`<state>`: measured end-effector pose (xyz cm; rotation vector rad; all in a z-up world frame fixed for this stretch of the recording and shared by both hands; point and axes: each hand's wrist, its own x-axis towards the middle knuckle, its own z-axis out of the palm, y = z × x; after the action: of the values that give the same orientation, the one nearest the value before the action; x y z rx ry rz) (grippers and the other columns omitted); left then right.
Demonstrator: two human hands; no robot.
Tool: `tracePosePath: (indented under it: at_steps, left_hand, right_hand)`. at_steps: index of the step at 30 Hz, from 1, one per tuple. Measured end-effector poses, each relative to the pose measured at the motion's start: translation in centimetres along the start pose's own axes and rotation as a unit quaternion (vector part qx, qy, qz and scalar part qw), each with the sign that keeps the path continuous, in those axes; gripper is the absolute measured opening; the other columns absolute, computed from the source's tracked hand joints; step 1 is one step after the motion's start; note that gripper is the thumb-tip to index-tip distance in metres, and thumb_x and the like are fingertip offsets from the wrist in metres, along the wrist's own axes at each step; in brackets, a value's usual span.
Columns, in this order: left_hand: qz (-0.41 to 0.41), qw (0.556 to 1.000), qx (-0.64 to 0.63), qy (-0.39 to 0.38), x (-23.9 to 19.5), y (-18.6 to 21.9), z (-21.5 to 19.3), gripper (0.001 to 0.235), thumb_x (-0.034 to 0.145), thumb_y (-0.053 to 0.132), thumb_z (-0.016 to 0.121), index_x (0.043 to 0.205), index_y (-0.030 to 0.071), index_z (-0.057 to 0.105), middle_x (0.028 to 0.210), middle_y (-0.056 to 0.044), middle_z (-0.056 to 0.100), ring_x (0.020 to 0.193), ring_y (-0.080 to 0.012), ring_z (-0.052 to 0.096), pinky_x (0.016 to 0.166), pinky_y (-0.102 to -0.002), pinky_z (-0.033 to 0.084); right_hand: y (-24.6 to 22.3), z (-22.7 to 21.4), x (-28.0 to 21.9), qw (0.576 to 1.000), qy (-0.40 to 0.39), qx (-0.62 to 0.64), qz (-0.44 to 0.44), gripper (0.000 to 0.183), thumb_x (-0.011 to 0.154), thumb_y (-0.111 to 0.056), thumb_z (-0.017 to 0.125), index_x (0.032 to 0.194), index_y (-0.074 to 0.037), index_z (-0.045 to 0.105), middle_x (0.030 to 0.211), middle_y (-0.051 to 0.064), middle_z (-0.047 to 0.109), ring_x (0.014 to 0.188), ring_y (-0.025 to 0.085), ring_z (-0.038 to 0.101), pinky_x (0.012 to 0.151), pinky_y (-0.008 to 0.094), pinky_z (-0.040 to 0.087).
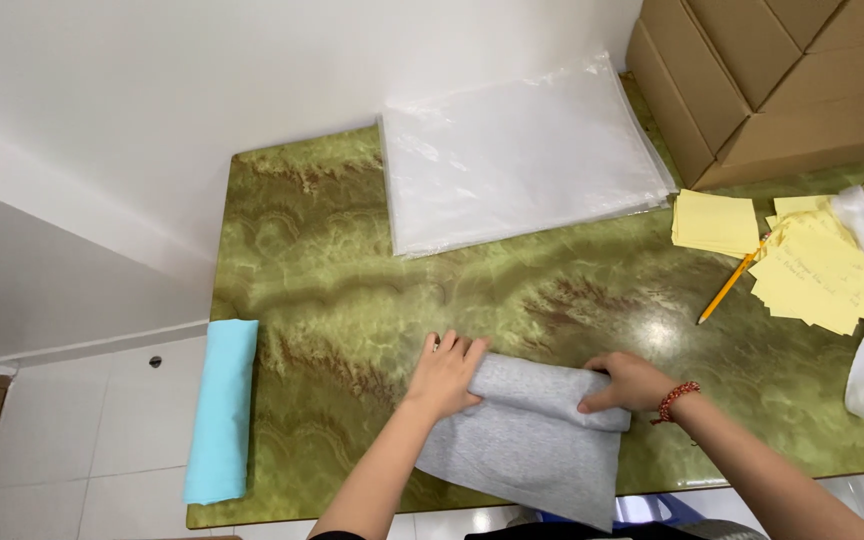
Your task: The person takes several t-shirts of different colors from a clothing rack, lays them flat on a table, and folds them into compact rectangles. The folded shirts are then stacked neatly on the table.
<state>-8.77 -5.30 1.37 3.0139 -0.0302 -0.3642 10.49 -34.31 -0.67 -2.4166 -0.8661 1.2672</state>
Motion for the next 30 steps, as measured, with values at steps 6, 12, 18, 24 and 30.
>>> tracePosePath:
  at_steps: [6, 12, 18, 24, 30]
  left_hand:
    - [0.004, 0.998, -0.059, 0.001, 0.4, 1.2, -3.7, 0.093, 0.083, 0.062, 0.077, 0.156, 0.013, 0.045, 0.137, -0.018, 0.064, 0.134, -0.0321, 0.048, 0.121, -0.059, 0.019]
    - [-0.017, 0.994, -0.11, -0.011, 2.4, 1.6, -1.3, 0.077, 0.09, 0.046, 0.076, 0.151, 0.016, 0.04, 0.138, -0.017, 0.06, 0.13, -0.037, 0.059, 0.112, -0.055, 0.04]
    - [0.061, 0.987, -0.035, 0.144, 0.0, 2.9, 2.6, 0.079, 0.076, 0.03, 0.096, 0.137, 0.01, 0.05, 0.141, -0.02, 0.059, 0.121, -0.0383, 0.058, 0.107, -0.049, 0.044]
    - [0.056, 0.97, -0.008, 0.235, -3.6, 4.5, 4.8, 0.073, 0.08, 0.039, 0.094, 0.126, 0.012, 0.044, 0.147, -0.018, 0.048, 0.138, -0.0393, 0.047, 0.121, -0.059, 0.032]
    - [0.035, 0.974, -0.07, 0.211, -4.1, 5.1, 2.7, 0.046, 0.11, 0.055, 0.048, 0.124, 0.013, 0.06, 0.14, -0.015, 0.055, 0.13, -0.0347, 0.05, 0.119, -0.057, 0.029]
  right_hand:
    - [0.5, -3.0, 2.0, 0.978, 0.148, -0.139, -0.054, 0.049, 0.075, -0.044, 0.09, 0.112, -0.019, 0.071, 0.117, 0.005, 0.071, 0.124, 0.032, 0.068, 0.108, 0.045, 0.058]
    - [2.4, -0.8, 1.6, 0.949, 0.277, -0.146, -0.041, 0.051, 0.082, -0.029, 0.085, 0.12, -0.021, 0.053, 0.121, 0.006, 0.069, 0.128, 0.031, 0.068, 0.11, 0.045, 0.056]
    - [5.5, 4.9, -2.5, 0.877, 0.383, -0.13, -0.259, 0.053, 0.083, -0.029, 0.083, 0.121, -0.011, 0.051, 0.165, 0.015, 0.049, 0.156, 0.037, 0.043, 0.124, 0.049, 0.042]
    - [4.4, 0.8, -4.6, 0.958, 0.236, 0.022, -0.16, 0.029, 0.088, -0.05, 0.077, 0.088, -0.023, 0.067, 0.146, -0.001, 0.072, 0.129, 0.023, 0.069, 0.109, 0.044, 0.051]
    - [4.0, -2.3, -0.6, 0.997, 0.006, -0.075, 0.001, 0.111, 0.063, -0.065, 0.097, 0.158, -0.036, 0.048, 0.145, 0.001, 0.066, 0.131, 0.021, 0.064, 0.105, 0.034, 0.052]
